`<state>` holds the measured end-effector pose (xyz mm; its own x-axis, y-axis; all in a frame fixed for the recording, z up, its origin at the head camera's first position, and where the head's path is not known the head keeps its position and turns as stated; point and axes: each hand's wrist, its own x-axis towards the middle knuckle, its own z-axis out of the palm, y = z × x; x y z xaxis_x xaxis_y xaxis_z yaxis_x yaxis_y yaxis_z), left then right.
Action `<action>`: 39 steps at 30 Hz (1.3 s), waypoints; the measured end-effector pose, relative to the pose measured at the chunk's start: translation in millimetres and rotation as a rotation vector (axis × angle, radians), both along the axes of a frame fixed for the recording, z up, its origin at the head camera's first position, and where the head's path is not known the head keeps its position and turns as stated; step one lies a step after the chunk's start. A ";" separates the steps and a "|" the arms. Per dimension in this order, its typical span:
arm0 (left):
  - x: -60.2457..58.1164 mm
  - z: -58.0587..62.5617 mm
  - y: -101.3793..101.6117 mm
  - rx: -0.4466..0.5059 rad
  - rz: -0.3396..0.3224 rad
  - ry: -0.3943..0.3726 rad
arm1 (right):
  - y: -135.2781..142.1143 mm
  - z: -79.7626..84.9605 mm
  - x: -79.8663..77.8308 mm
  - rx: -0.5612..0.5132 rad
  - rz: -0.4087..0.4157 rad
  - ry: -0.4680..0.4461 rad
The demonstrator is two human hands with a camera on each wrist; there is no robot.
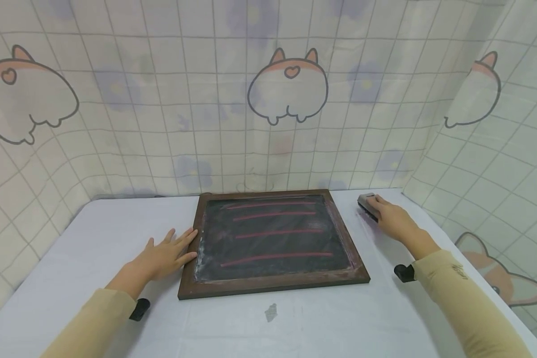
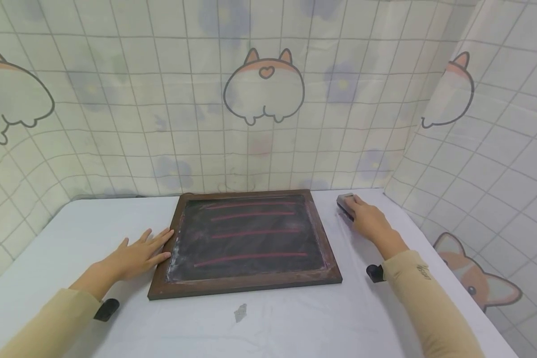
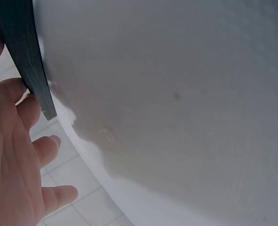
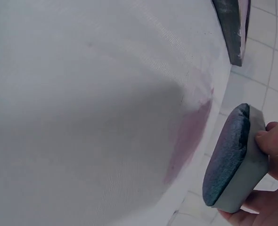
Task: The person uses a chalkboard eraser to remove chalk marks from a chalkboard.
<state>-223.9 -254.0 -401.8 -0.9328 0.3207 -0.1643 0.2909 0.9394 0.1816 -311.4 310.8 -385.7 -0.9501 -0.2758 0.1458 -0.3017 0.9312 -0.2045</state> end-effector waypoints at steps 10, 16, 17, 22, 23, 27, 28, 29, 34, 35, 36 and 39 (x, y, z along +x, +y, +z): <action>2.5 2.3 2.5 -0.001 -0.002 0.003 | 4.1 8.1 17.9 -0.006 0.211 0.146; 2.0 0.1 2.0 -0.001 -0.004 -0.003 | -3.6 13.8 31.9 -0.032 0.357 0.146; 1.5 -0.4 1.5 0.001 -0.006 -0.004 | -5.9 14.6 34.1 -0.039 0.384 0.145; -3.5 -8.1 -3.1 0.002 -0.011 0.023 | -18.3 16.8 40.3 -0.061 0.481 0.160; -3.9 -9.2 -3.6 0.001 -0.012 0.029 | -20.8 16.3 41.0 -0.064 0.502 0.171; -1.3 -3.6 -0.1 -0.004 -0.006 0.007 | -31.9 11.4 42.9 -0.075 0.617 0.235; 0.1 -0.9 1.6 -0.003 -0.004 -0.001 | -34.9 10.1 44.1 -0.079 0.645 0.241; 0.8 0.1 2.3 -0.002 -0.003 -0.005 | -38.0 9.6 45.7 -0.086 0.673 0.238; 2.8 4.6 4.7 -0.005 0.001 -0.011 | -51.8 8.4 51.6 -0.132 0.730 0.149; 2.7 4.7 4.6 -0.006 0.003 -0.009 | -53.7 8.0 52.4 -0.140 0.726 0.122; 2.3 4.0 4.3 -0.008 0.003 -0.007 | -55.3 7.4 53.2 -0.147 0.721 0.094; 1.6 0.5 3.8 -0.006 0.001 -0.015 | -58.3 3.2 55.8 -0.152 0.724 0.034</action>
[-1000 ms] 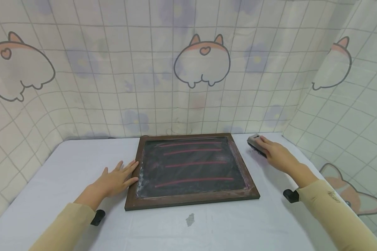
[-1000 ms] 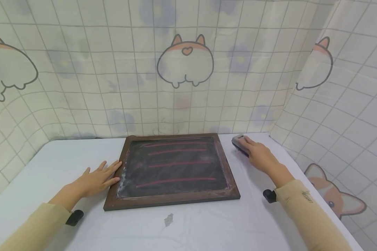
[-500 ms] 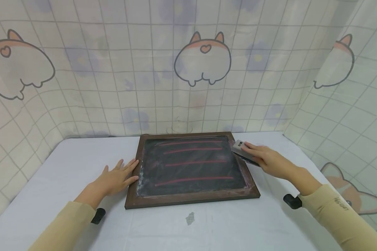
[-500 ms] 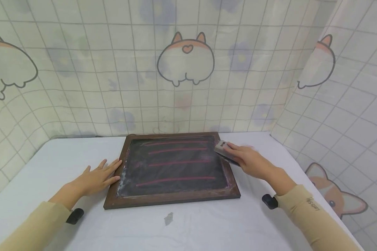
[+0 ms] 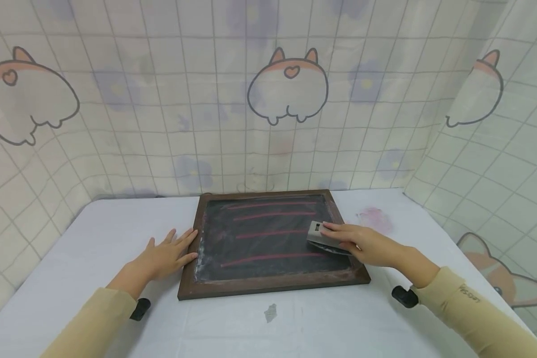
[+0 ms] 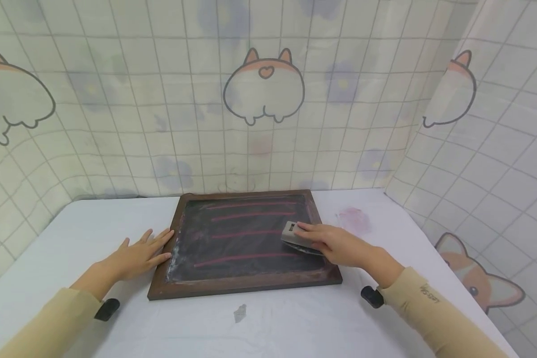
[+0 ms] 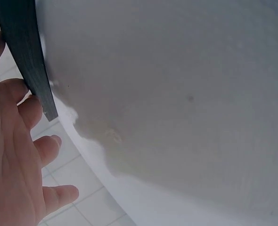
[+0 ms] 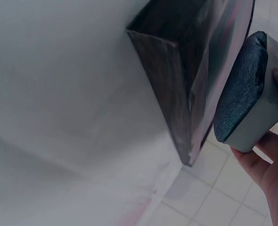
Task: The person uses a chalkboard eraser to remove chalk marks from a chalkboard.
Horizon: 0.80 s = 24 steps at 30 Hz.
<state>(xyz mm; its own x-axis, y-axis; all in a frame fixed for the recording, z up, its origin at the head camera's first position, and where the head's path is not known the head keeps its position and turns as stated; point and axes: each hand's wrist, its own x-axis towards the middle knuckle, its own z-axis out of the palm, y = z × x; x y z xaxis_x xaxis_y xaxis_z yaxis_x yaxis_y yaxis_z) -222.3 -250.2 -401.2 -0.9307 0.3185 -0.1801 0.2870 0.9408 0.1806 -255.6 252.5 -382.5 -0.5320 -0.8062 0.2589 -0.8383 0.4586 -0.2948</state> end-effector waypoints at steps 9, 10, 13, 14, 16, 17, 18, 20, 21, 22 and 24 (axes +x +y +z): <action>-1.1 -1.6 -1.6 -0.002 0.008 -0.007 | -8.2 -9.0 -2.6 0.038 0.117 0.033; -1.0 -0.7 -1.7 -0.005 0.009 -0.009 | -8.5 -9.0 -2.2 0.036 0.112 0.027; -1.0 1.0 -2.0 -0.013 0.011 -0.015 | -6.9 -6.3 -0.3 0.050 0.071 -0.046; -1.2 1.3 -2.1 -0.016 0.011 -0.018 | -6.0 -5.1 0.4 0.059 0.055 -0.079; -1.6 1.5 -2.1 -0.016 0.010 -0.022 | -4.1 -2.8 1.6 0.076 0.028 -0.134; -1.7 1.5 -1.8 -0.011 0.010 -0.026 | -3.4 -1.9 1.8 0.087 0.019 -0.151; -1.8 1.5 -1.5 -0.005 0.010 -0.030 | -3.1 -1.4 1.6 0.095 0.019 -0.152; -1.9 1.6 -0.7 0.009 0.012 -0.040 | -3.8 -0.9 0.7 0.106 0.033 -0.125; -1.9 1.7 -0.2 0.014 0.012 -0.045 | -4.5 -0.7 0.2 0.109 0.042 -0.108; -1.9 1.6 0.1 0.018 0.011 -0.050 | -5.2 -0.8 -0.5 0.110 0.055 -0.086; -2.0 1.6 0.6 0.022 0.011 -0.060 | -7.6 -0.3 -1.2 0.112 0.073 -0.054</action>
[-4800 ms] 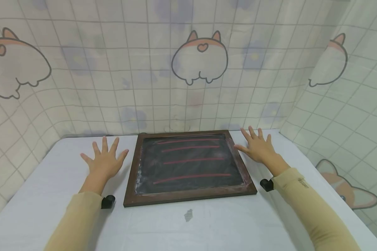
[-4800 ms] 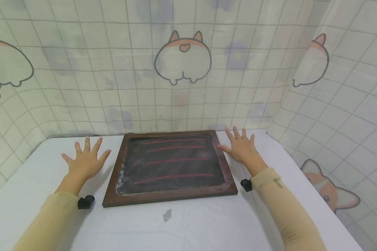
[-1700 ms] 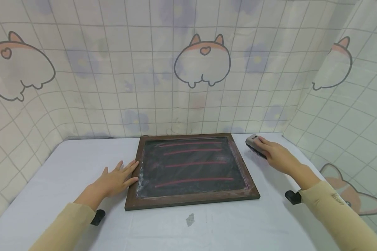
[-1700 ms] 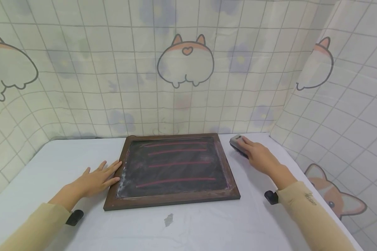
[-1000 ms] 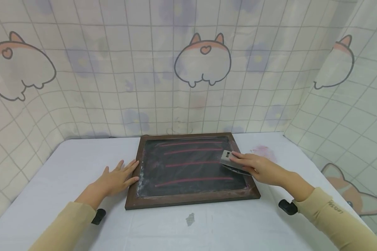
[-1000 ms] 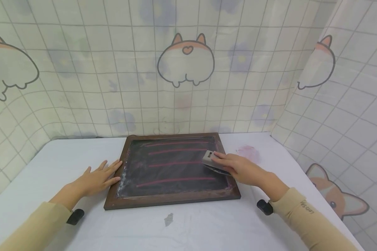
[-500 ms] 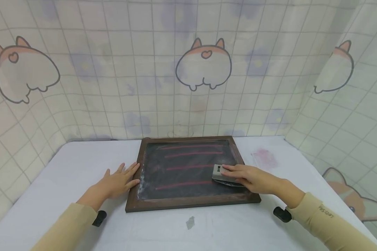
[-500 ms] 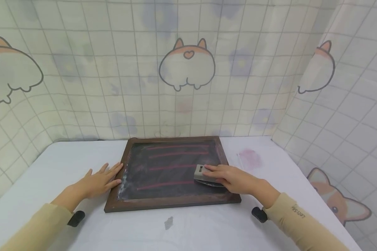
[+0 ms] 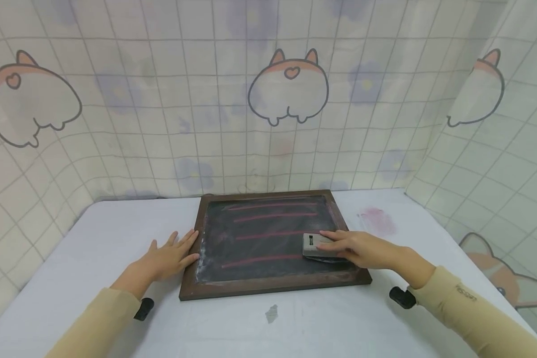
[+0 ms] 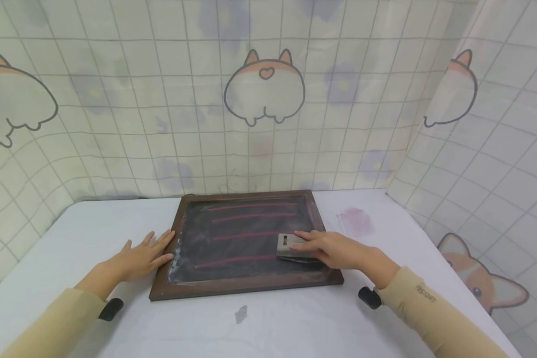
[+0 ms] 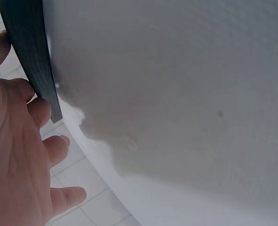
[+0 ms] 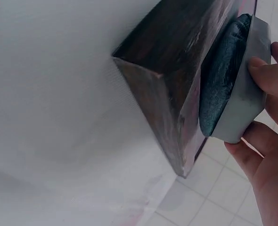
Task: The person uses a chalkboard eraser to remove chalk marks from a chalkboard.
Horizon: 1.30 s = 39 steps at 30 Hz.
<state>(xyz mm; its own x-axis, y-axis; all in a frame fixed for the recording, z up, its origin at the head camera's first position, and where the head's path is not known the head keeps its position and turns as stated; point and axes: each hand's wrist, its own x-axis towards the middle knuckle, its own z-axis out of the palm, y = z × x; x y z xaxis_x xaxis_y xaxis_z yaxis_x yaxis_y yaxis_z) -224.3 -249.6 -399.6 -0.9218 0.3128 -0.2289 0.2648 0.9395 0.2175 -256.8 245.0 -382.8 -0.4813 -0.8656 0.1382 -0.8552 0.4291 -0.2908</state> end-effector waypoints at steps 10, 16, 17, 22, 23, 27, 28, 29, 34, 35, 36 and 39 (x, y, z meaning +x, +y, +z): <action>0.9 2.7 2.2 -0.009 0.002 -0.005 | -30.3 4.3 -3.3 0.056 0.023 0.020; 1.6 5.5 4.8 -0.008 0.008 -0.008 | -62.9 7.5 -6.5 0.096 0.069 0.046; 1.6 5.5 4.9 -0.012 0.008 -0.009 | -68.7 7.2 -7.2 0.095 0.084 0.052; 0.7 4.4 4.2 -0.020 0.008 -0.007 | -99.6 7.3 -8.8 0.110 0.132 0.082; 0.7 4.2 4.0 -0.021 0.008 -0.008 | -106.5 7.3 -9.0 0.118 0.136 0.091; 0.8 3.6 1.9 -0.020 0.013 -0.007 | -137.4 8.3 -8.8 0.140 0.173 0.123; 0.6 3.1 1.5 -0.021 0.015 -0.005 | -145.3 8.8 -8.4 0.149 0.179 0.118; 0.3 2.4 1.1 -0.020 0.017 -0.005 | -153.2 9.5 -7.7 0.160 0.182 0.116; -1.0 -1.1 0.1 -0.034 0.024 -0.002 | -189.2 14.2 -0.6 0.207 0.199 0.106; -1.3 -1.8 -0.1 -0.037 0.023 -0.003 | -195.0 14.7 1.0 0.210 0.205 0.110; -1.7 -2.5 -0.1 -0.041 0.023 -0.004 | -200.1 14.9 2.3 0.213 0.211 0.114; -2.7 -3.2 -0.4 -0.043 0.022 -0.002 | -210.0 14.8 4.7 0.216 0.216 0.120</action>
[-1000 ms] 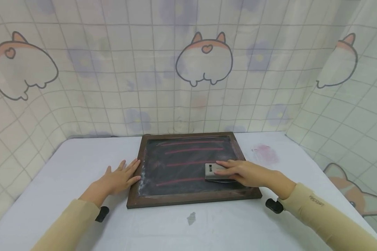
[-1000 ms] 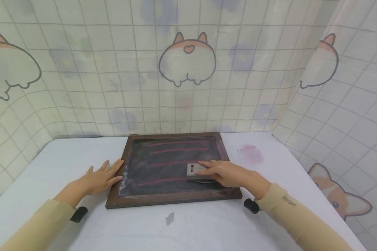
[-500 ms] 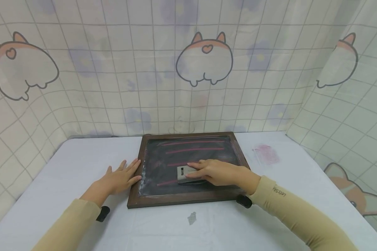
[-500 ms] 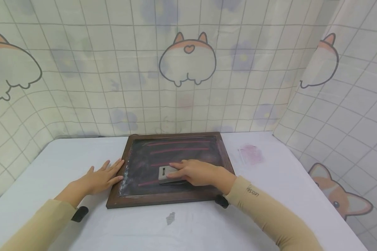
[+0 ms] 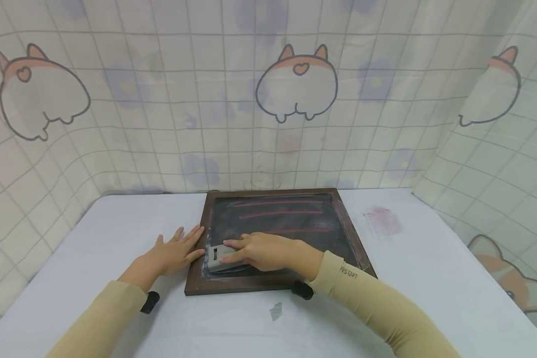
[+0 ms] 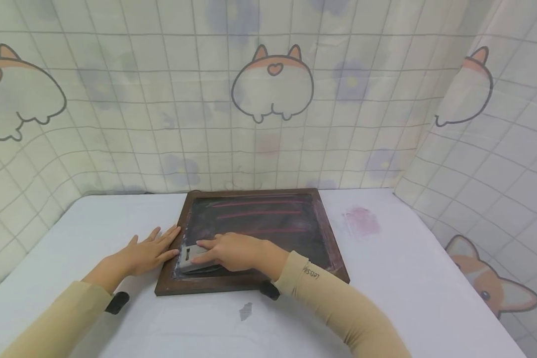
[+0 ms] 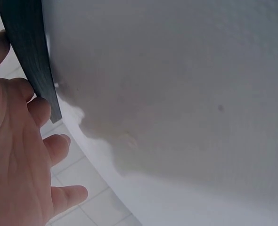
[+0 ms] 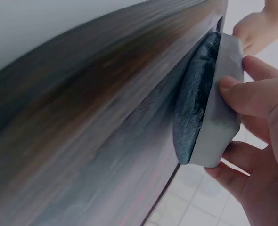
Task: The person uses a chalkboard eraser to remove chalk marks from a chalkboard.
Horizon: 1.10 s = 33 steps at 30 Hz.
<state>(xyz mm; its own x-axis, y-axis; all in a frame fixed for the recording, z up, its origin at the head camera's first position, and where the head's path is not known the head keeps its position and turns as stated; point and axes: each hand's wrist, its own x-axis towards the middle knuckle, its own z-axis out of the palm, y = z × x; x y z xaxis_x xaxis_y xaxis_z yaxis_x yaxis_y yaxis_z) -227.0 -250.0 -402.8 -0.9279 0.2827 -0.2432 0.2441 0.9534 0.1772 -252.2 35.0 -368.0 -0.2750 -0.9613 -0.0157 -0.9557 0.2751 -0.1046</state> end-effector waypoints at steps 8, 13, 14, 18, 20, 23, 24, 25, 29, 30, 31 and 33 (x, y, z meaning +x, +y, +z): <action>-0.3 3.6 3.4 0.001 -0.005 -0.005 | 23.6 -2.5 -1.8 0.005 -0.064 -0.035; 0.8 5.2 3.3 0.013 -0.015 -0.013 | 68.8 -6.0 -4.7 -0.052 -0.102 -0.019; 0.7 5.0 3.0 0.015 -0.018 -0.012 | 79.7 -7.3 -4.9 -0.061 -0.110 -0.012; 1.0 4.4 2.2 0.020 -0.017 -0.011 | 123.2 -12.7 -1.0 -0.035 -0.177 0.001; 1.6 4.4 1.2 0.027 -0.015 -0.015 | 143.1 -16.6 2.7 -0.007 -0.205 0.021; 2.6 4.4 0.1 0.033 -0.011 -0.018 | 169.3 -19.9 9.1 -0.004 -0.227 0.053; 2.6 4.3 -0.1 0.032 -0.012 -0.016 | 177.0 -20.7 10.7 -0.010 -0.234 0.065; 2.5 4.3 -0.3 0.031 -0.013 -0.015 | 183.9 -20.9 12.0 -0.019 -0.242 0.075; 1.7 3.7 0.1 0.026 -0.017 -0.005 | 204.4 -21.5 14.4 -0.049 -0.280 0.059; 1.5 3.4 0.3 0.029 -0.018 -0.004 | 206.7 -21.4 14.7 -0.055 -0.279 0.057; 1.3 3.1 0.4 0.030 -0.018 -0.005 | 207.9 -21.7 14.6 -0.064 -0.274 0.062; 1.0 2.4 0.3 0.030 -0.018 -0.003 | 206.9 -22.5 13.9 -0.077 -0.255 0.074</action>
